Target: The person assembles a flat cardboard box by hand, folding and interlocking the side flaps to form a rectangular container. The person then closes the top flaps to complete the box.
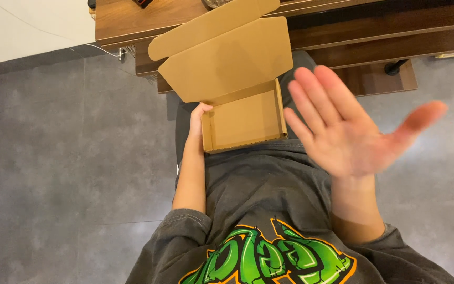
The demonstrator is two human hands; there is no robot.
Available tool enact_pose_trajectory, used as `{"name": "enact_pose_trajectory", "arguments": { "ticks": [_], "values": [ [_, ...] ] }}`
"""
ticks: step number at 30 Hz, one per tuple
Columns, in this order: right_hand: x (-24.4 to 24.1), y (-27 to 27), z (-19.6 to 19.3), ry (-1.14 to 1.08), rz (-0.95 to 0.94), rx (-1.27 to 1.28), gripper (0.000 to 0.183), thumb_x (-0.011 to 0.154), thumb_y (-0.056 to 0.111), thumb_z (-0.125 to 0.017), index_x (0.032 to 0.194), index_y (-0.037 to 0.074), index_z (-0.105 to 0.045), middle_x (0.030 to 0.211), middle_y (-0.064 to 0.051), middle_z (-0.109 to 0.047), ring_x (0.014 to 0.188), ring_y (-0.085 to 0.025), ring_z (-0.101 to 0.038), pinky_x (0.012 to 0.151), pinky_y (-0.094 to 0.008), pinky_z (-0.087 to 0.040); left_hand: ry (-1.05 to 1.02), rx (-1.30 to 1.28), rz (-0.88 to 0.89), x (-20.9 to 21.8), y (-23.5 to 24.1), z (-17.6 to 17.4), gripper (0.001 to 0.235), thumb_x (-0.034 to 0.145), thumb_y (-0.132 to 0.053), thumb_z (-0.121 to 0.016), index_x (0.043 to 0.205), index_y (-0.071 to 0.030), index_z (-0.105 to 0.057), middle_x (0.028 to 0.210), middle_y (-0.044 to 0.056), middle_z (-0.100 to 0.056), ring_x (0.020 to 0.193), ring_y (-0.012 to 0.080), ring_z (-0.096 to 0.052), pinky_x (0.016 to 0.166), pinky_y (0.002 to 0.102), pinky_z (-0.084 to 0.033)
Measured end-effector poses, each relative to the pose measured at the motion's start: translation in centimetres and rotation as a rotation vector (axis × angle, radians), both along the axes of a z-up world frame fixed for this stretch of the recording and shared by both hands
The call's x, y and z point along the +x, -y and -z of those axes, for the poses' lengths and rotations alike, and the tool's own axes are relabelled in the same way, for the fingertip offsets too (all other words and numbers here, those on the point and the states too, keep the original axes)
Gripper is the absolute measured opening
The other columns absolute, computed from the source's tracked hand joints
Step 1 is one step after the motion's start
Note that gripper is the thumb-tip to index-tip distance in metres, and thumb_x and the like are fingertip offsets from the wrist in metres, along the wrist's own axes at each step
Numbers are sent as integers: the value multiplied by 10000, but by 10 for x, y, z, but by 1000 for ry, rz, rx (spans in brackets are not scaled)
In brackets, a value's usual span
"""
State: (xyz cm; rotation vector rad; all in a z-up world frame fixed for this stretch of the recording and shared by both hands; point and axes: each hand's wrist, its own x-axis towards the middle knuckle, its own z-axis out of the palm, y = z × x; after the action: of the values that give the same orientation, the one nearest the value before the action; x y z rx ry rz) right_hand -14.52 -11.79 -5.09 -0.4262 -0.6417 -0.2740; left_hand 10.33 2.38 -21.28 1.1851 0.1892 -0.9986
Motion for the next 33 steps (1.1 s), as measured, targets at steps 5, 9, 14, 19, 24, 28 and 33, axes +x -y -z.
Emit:
{"name": "enact_pose_trajectory", "arguments": {
  "ticks": [5, 9, 14, 19, 24, 28, 33],
  "values": [
    [54, 38, 143, -840, 1181, -1088, 951, 912, 259, -762, 1576, 113, -95, 1610, -181, -105, 1499, -351, -91, 1234, -503, -82, 86, 28, 59, -11, 2, -21, 685, 627, -318, -693, 1262, -86, -583, 1040, 92, -630, 864, 218, -608, 756, 321, -512],
    [71, 27, 207, -891, 730, -330, 977, 912, -21, -601, 1554, 350, 34, 1546, -138, -348, 1344, -351, -496, 1024, -480, -515, 243, -47, 61, 1, 5, 29, 800, 772, -361, -739, 1456, -89, -427, 1296, 166, -577, 1100, 254, -617, 952, 397, -525],
    [60, 32, 186, -1064, 674, -165, 657, 1063, 267, -496, 1563, 333, -74, 1487, -38, -453, 1317, -246, -533, 1039, -407, -524, 471, -110, -151, -16, 5, 15, 707, 958, -392, -678, 1487, -64, -343, 1412, 162, -469, 1274, 241, -490, 1090, 426, -433],
    [79, 37, 187, -1171, 732, -377, 606, 1059, 208, -505, 1550, 278, -156, 1415, -67, -458, 1238, -227, -564, 983, -394, -548, 589, -168, -275, -13, 7, 19, 501, 1024, -294, -596, 1462, -123, -423, 1333, 75, -569, 1211, 174, -553, 1056, 386, -483],
    [88, 45, 199, -1069, 886, -532, 659, 1060, 64, -505, 1554, 290, -133, 1408, -126, -450, 1248, -215, -545, 999, -374, -538, 520, -262, -390, 5, 10, 48, 436, 990, -200, -642, 1395, -109, -510, 1159, 67, -669, 1058, 170, -656, 930, 359, -579],
    [105, 56, 208, -1143, 904, -414, 495, 965, 97, -644, 1354, 210, -357, 1195, -48, -573, 1050, -151, -627, 845, -295, -586, 525, -249, -403, 19, 6, 66, 358, 928, -169, -714, 1266, -103, -614, 1039, 54, -719, 936, 152, -696, 825, 337, -620],
    [111, 81, 183, -1134, 999, -608, 268, 946, 183, -745, 1075, 134, -517, 887, 14, -661, 807, -76, -670, 683, -234, -601, 612, -30, -275, 16, -9, -3, 348, 781, -209, -853, 1071, -81, -708, 939, 38, -725, 849, 106, -644, 764, 330, -581]
  ]
}}
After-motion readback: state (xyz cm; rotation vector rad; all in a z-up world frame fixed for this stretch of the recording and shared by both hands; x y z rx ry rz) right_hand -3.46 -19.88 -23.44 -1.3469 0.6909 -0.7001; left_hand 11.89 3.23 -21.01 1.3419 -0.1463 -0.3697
